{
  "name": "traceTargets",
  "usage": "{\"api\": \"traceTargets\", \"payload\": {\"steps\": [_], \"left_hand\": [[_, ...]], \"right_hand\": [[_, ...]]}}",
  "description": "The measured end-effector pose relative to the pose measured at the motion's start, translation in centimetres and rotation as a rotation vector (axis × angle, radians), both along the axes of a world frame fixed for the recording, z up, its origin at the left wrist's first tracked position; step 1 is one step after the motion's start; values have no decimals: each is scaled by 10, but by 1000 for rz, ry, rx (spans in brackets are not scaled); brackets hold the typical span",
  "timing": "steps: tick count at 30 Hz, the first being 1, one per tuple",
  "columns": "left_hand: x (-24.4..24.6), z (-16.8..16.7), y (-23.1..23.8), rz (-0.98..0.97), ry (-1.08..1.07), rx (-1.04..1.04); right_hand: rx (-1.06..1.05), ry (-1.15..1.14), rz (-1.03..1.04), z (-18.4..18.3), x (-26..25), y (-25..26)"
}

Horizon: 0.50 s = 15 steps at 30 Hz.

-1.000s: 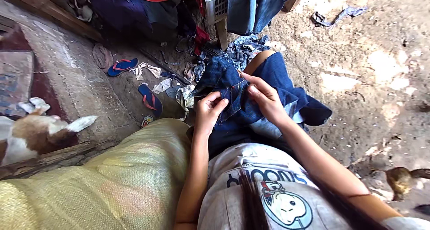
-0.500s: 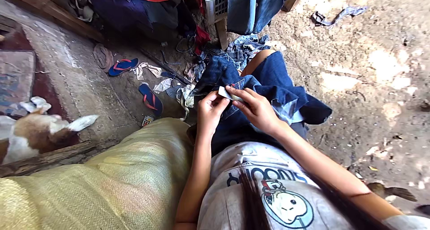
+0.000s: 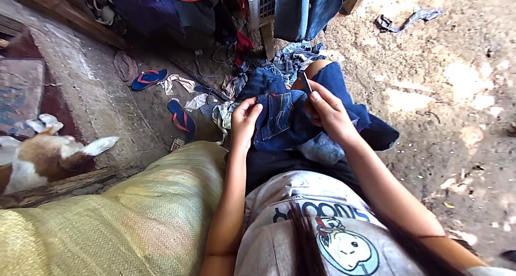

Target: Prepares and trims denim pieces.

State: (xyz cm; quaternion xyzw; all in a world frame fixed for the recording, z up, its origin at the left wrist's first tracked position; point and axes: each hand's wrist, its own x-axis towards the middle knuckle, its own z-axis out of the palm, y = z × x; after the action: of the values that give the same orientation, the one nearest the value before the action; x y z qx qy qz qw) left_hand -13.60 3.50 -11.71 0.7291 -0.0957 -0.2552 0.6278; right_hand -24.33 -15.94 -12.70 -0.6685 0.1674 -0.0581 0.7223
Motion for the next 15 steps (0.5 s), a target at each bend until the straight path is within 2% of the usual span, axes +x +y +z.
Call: {"api": "traceTargets", "payload": {"steps": [3, 7, 11, 15], "left_hand": [[-5, -11, 16, -149, -82, 209], [-18, -20, 39, -269, -88, 423], [-24, -17, 51, -243, -3, 406], [-33, -15, 52, -158, 10, 327]], "right_hand": [[-79, 72, 1, -9, -10, 2], [-393, 67, -53, -14, -15, 3], [-492, 64, 108, -10, -15, 1], [-450, 57, 170, -1, -19, 8]]}}
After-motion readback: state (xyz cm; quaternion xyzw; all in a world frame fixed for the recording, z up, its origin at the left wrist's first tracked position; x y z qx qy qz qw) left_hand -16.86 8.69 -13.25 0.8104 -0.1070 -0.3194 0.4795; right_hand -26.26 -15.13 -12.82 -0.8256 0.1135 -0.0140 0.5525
